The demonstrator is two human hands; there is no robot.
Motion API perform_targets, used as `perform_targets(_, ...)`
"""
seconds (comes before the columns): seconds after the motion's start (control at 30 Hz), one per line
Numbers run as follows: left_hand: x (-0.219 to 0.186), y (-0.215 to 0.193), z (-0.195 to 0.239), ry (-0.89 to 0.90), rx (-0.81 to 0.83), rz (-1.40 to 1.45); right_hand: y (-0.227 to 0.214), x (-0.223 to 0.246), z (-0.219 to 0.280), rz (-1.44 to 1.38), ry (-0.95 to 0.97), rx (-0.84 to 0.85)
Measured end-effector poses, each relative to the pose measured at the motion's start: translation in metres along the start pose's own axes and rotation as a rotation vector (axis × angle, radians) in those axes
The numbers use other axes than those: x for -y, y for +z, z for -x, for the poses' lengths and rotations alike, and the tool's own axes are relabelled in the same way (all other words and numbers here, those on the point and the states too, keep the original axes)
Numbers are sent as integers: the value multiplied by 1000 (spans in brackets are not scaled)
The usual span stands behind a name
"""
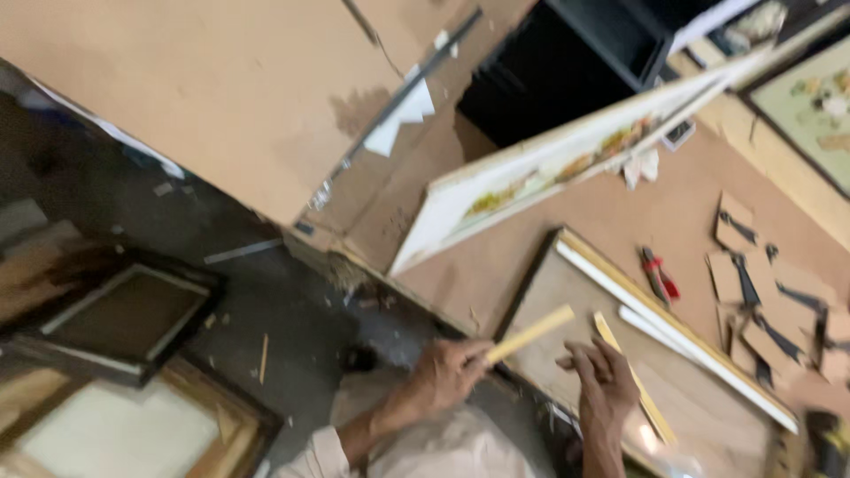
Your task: The person assembles a picture frame by applying glue to wooden strips and joining them with white plastic corner pieces. They repeatedly apply glue, align the strips, and press the corners to form the frame structure.
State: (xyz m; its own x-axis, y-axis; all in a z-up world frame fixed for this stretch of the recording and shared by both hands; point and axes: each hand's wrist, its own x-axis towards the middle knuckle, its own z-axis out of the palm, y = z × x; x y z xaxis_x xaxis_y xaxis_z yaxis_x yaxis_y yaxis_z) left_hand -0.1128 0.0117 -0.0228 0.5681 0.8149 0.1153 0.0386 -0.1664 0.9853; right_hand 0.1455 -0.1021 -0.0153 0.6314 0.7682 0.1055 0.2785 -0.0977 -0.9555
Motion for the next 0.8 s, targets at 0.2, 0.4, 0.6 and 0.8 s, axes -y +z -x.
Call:
perform_targets(0.2, 8, -17, 38, -157, -212, 110, -21, 9, 25, 135, 16, 135)
perform_targets(0.4, -4, -16, 100, -139, -520, 123, -58, 12, 54, 100, -6, 591)
perform_targets(0.6, -13, 45, 181, -152, -816, 175, -90, -32, 79, 263, 20, 1008)
perform_targets(0.8, 0, 134, 290, -399, -1062, 180, -64, -180, 84, 377, 472, 890)
